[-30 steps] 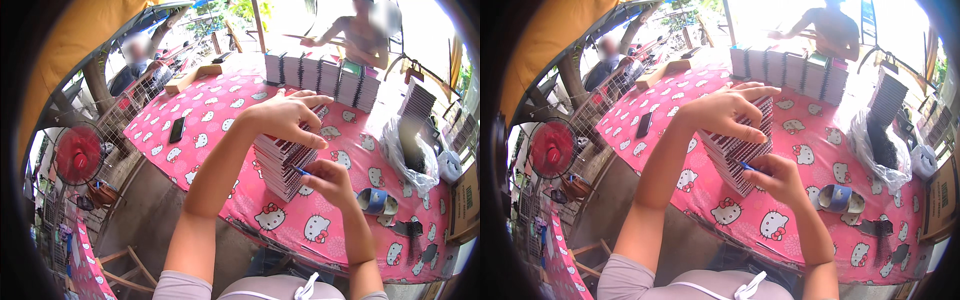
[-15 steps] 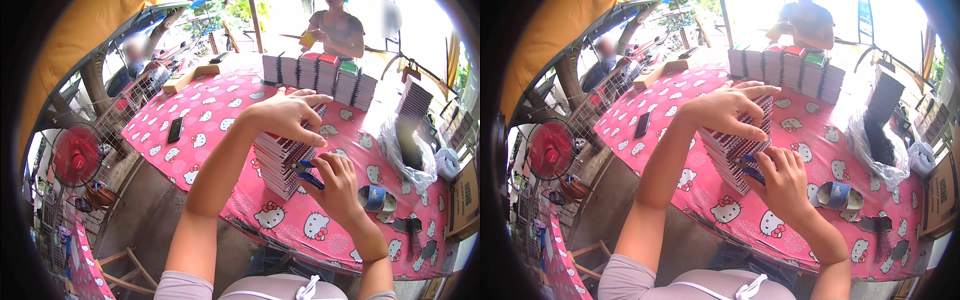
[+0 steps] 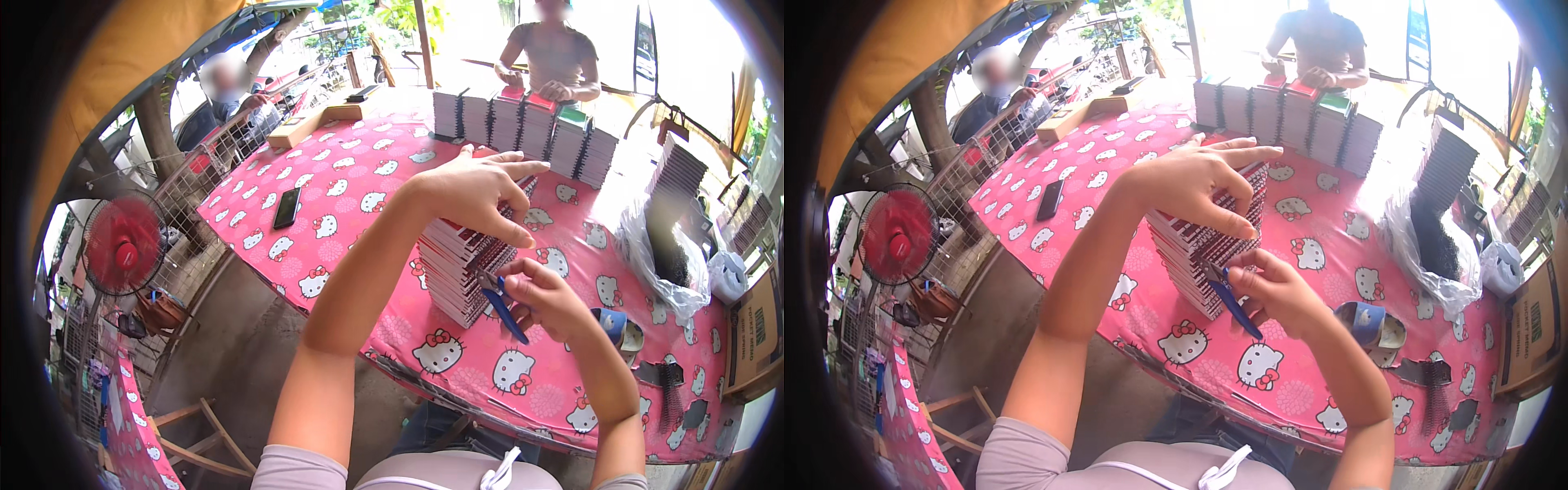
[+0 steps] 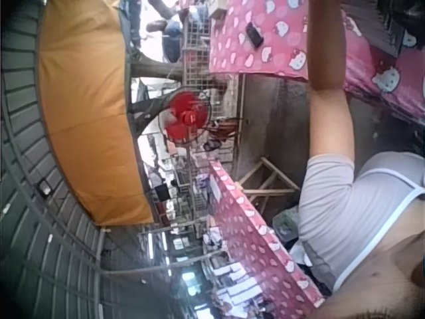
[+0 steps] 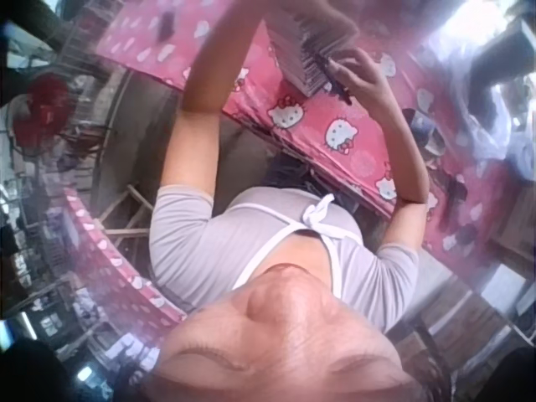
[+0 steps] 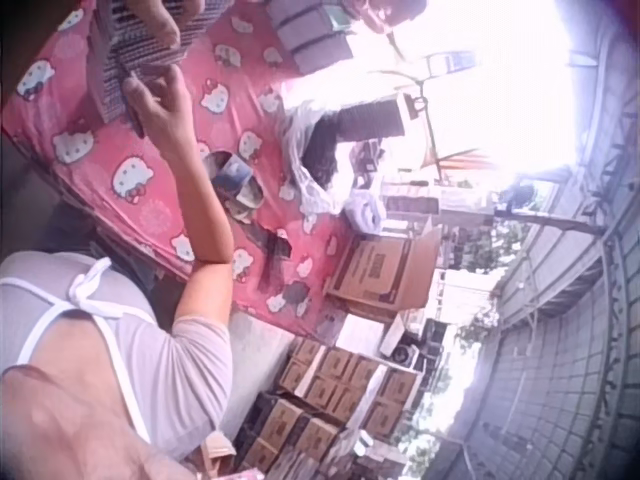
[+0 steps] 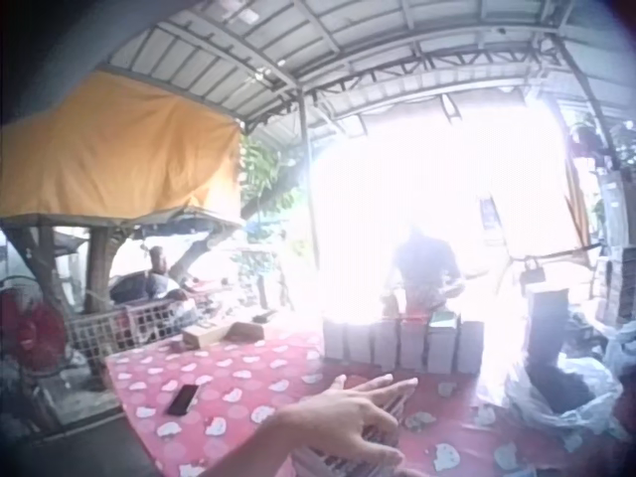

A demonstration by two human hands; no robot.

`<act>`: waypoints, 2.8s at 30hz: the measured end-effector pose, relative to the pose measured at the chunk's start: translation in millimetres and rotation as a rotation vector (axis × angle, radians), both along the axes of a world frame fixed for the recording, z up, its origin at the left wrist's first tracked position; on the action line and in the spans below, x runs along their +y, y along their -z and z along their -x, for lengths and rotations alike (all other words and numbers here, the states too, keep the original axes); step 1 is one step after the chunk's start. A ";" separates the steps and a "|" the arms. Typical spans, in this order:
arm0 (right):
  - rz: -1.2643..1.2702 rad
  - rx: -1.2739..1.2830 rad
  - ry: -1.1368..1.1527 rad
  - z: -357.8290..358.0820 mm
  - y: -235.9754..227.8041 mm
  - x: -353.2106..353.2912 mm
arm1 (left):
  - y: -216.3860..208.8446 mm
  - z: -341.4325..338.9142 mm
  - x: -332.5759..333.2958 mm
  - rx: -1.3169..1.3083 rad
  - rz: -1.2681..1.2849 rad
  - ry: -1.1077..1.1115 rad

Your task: The person trims the spiral binding or edges of a stack of red notebooks using scissors and then organizes the notebooks on a table.

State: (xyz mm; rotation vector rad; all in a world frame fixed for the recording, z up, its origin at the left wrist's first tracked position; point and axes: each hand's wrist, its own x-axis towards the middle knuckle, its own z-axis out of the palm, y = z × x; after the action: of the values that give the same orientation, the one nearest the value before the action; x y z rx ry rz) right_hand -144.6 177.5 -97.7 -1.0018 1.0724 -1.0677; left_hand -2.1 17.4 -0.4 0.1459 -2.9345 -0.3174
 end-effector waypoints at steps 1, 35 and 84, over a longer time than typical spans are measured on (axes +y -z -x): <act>0.090 0.124 0.067 -4.0 7.2 3.4 | -1.4 -0.6 0.4 -0.015 0.004 -0.021; 0.008 -0.098 0.033 -0.4 28.6 -2.8 | -3.0 -0.4 -1.4 -0.004 -0.034 -0.054; 0.059 0.192 -0.025 7.3 21.0 -1.4 | -8.6 -12.4 78.6 -0.665 1.050 0.171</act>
State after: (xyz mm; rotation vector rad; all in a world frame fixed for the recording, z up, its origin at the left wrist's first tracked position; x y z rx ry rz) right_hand -151.9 176.2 -118.7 -1.1807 1.1856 -1.0022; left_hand 10.3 96.0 8.2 -0.1899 -3.2471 1.4925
